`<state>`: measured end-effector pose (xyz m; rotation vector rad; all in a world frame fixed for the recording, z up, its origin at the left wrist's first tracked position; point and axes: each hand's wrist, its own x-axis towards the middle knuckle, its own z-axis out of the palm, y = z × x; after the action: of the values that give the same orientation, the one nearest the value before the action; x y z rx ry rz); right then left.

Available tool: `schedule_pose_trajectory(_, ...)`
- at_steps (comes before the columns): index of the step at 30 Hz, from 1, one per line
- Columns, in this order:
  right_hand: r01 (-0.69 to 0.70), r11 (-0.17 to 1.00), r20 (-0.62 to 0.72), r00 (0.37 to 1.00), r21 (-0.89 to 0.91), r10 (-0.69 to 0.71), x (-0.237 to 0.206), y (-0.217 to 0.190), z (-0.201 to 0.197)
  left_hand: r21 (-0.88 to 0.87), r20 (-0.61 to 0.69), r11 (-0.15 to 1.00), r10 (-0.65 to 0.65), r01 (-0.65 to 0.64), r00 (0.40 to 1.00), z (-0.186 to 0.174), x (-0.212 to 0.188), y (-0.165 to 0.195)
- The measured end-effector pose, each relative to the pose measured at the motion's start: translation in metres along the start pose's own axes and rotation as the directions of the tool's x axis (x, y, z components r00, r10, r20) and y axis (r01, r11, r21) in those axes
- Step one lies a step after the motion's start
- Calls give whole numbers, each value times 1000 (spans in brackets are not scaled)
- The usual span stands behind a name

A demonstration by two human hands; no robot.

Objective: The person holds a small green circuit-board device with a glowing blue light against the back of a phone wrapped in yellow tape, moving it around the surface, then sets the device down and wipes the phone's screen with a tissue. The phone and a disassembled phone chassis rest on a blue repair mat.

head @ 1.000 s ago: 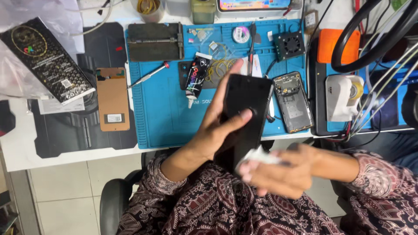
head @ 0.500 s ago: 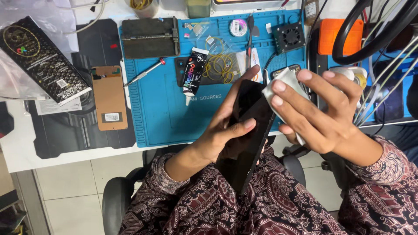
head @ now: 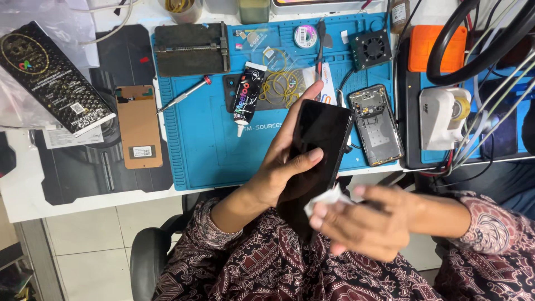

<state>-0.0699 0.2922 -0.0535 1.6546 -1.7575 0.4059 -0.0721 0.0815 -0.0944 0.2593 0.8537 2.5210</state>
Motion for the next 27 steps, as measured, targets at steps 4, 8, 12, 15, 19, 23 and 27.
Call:
schedule_pose_trajectory(4,14,995,134,991,-101,0,-3,25,-13,196,-4,975,102,-99,995,3,-4,-1)
schedule_pose_trajectory(8,-173,948,128,969,-268,213,-24,37,-23,363,3,909,217,-203,976,13,-14,-3)
schedule_pose_trajectory(12,-95,980,128,985,-176,119,-30,0,-1,437,-147,863,345,-253,927,18,-17,-3)
schedule_pose_trajectory(15,-116,987,195,971,-115,137,-29,-20,10,447,-176,848,397,-286,901,20,-20,-3)
schedule_pose_trajectory(19,-303,918,155,924,-255,349,-30,-10,5,508,-148,817,394,-273,907,22,-26,-6)
schedule_pose_trajectory(23,-434,847,153,856,-307,494,-21,-6,3,529,-106,783,444,-327,890,23,-28,-10)
schedule_pose_trajectory(27,-497,843,245,808,-207,536,1,-27,13,710,-212,644,583,-286,785,16,-24,-9)
